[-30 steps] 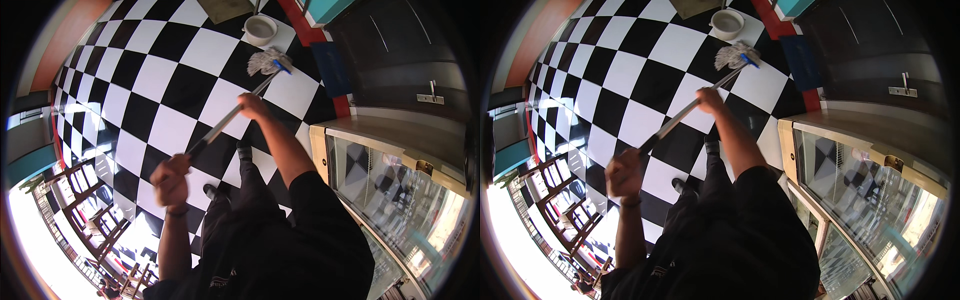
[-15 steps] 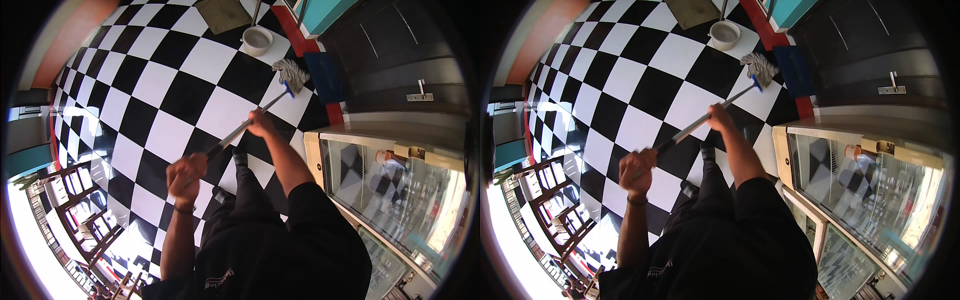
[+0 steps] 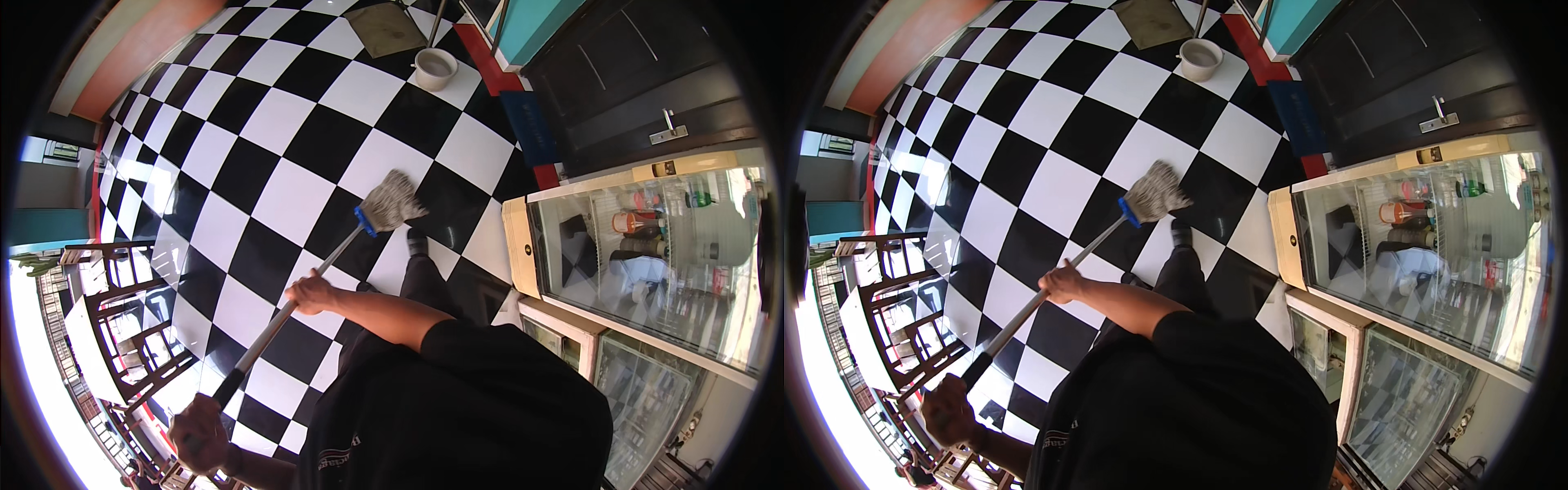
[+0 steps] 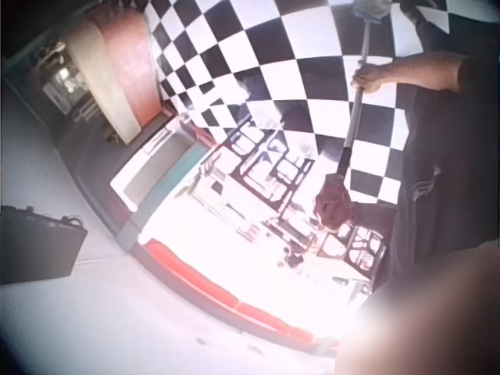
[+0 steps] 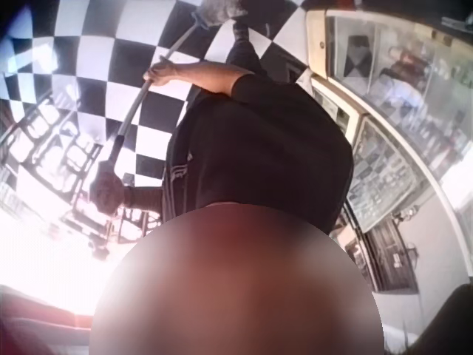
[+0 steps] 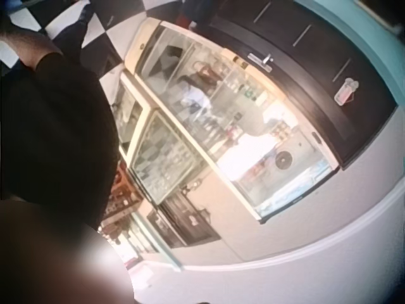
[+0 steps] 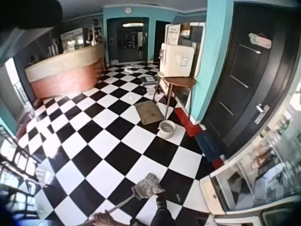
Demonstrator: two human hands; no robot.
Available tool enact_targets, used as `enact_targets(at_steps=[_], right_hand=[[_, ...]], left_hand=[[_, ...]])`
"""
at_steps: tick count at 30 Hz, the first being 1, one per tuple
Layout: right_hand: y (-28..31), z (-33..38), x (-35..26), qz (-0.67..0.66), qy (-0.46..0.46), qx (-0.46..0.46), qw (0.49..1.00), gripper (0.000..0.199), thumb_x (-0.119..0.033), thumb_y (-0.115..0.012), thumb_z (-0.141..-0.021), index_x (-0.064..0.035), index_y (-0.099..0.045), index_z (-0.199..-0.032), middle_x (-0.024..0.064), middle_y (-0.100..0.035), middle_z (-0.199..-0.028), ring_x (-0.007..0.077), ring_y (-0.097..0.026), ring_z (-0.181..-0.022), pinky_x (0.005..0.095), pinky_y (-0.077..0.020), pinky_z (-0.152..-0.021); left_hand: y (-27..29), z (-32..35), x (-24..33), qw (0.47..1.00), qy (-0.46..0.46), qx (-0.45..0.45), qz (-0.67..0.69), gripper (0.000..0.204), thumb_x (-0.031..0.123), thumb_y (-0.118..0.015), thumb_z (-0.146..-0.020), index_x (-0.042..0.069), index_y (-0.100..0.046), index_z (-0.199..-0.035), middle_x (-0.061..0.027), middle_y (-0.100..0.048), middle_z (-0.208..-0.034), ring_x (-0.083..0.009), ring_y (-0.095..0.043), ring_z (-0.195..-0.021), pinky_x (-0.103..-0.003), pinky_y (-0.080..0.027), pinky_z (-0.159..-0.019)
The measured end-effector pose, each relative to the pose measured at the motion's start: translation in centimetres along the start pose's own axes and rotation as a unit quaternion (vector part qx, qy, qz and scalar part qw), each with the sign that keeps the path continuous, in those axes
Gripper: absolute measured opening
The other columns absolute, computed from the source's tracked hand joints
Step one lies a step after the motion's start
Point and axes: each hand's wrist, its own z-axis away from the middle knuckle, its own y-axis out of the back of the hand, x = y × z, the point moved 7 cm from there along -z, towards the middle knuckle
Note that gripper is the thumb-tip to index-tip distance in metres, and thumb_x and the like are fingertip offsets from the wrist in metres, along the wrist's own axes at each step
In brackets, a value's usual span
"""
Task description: The person mops the checkered floor, wrings the mop head in a bucket by hand, and then continues mopping the floor around wooden chairs and a glass case.
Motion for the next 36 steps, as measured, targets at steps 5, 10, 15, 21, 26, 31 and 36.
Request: enact_targets(at_steps=[5, 10, 15, 21, 26, 31, 36], right_hand=[[-4.3, -1.2, -3.9, 0.036, 0.158, 0.077, 0.984, 0.027, -0.039, -0.06, -0.079, -0.0148, -0.052, -0.089, 0.0035, -0.061, -0.072, 0.0231, -0.064, -0.069, 0.0541, -0.038, -0.077], [-2.6, 0.3, -1.8, 0.05, 0.183, 0.214, 0.958, 0.032, -0.041, -0.063, -0.078, -0.015, -0.048, -0.09, 0.0008, -0.056, -0.067, 0.0203, -0.062, -0.066, 0.0496, -0.0372, -0.075], [6.1, 3.2, 4.3, 0.015, 0.099, 0.138, 0.985, 0.017, -0.032, -0.059, -0.078, -0.0163, -0.057, -0.071, 0.0014, -0.06, -0.067, 0.0189, -0.061, -0.072, 0.0458, -0.0362, -0.073], [17.3, 9.2, 16.1, -0.029, -0.061, 0.071, 0.995, 0.009, -0.02, -0.055, -0.075, -0.0143, -0.062, -0.075, 0.0038, -0.064, -0.075, 0.0205, -0.062, -0.087, 0.0475, -0.0377, -0.081], [24.1, 16.6, 27.8, -0.069, -0.206, 0.146, 0.965, 0.015, -0.025, -0.055, -0.076, -0.0132, -0.064, -0.08, 0.0092, -0.065, -0.087, 0.0268, -0.061, -0.095, 0.0532, -0.0381, -0.09], [28.2, 25.8, 40.4, -0.009, -0.313, 0.182, 0.932, 0.016, -0.023, -0.059, -0.075, -0.0104, -0.063, -0.083, 0.0107, -0.066, -0.087, 0.0284, -0.064, -0.088, 0.045, -0.0509, -0.073], [29.3, 34.4, 46.7, 0.039, -0.413, 0.115, 0.903, 0.021, -0.031, -0.057, -0.08, -0.0109, -0.062, -0.085, 0.0103, -0.065, -0.091, 0.029, -0.062, -0.094, 0.0476, -0.0495, -0.077]], left_hand=[[0.2, 4.0, 1.0, 0.981, -0.02, 0.086, 0.174, 0.014, 0.017, -0.043, -0.072, 0.009, -0.035, -0.064, -0.0055, -0.03, -0.05, -0.0165, -0.029, -0.05, -0.037, -0.027, -0.054], [-2.1, 2.6, 0.6, 0.981, -0.018, 0.064, 0.184, 0.015, 0.02, -0.042, -0.074, 0.01, -0.034, -0.067, -0.0048, -0.03, -0.053, -0.0171, -0.03, -0.052, -0.037, -0.028, -0.056], [-8.8, -3.4, -0.3, 0.977, -0.005, 0.022, 0.214, 0.016, 0.021, -0.042, -0.076, 0.01, -0.035, -0.068, -0.0048, -0.03, -0.055, -0.0176, -0.031, -0.053, -0.037, -0.028, -0.057], [-20.3, -11.7, -3.3, 0.969, 0.02, -0.024, 0.246, 0.016, 0.022, -0.038, -0.08, 0.008, -0.037, -0.073, -0.0041, -0.03, -0.059, -0.0178, -0.031, -0.058, -0.038, -0.029, -0.063], [-28.5, -17.1, -9.9, 0.965, 0.058, 0.014, 0.256, 0.013, 0.018, -0.039, -0.075, 0.007, -0.038, -0.069, -0.0052, -0.028, -0.053, -0.0177, -0.03, -0.051, -0.038, -0.031, -0.058], [-43.4, -20.9, -15.2, 0.937, 0.088, -0.06, 0.334, 0.021, 0.022, -0.04, -0.077, 0.004, -0.042, -0.067, -0.011, -0.038, -0.052, -0.0229, -0.041, -0.051, -0.039, -0.036, -0.059], [-52.6, -17.6, -17.4, 0.931, 0.138, -0.092, 0.327, 0.026, 0.023, -0.039, -0.077, 0.003, -0.039, -0.06, -0.0136, -0.043, -0.053, -0.0239, -0.045, -0.053, -0.042, -0.042, -0.066]])
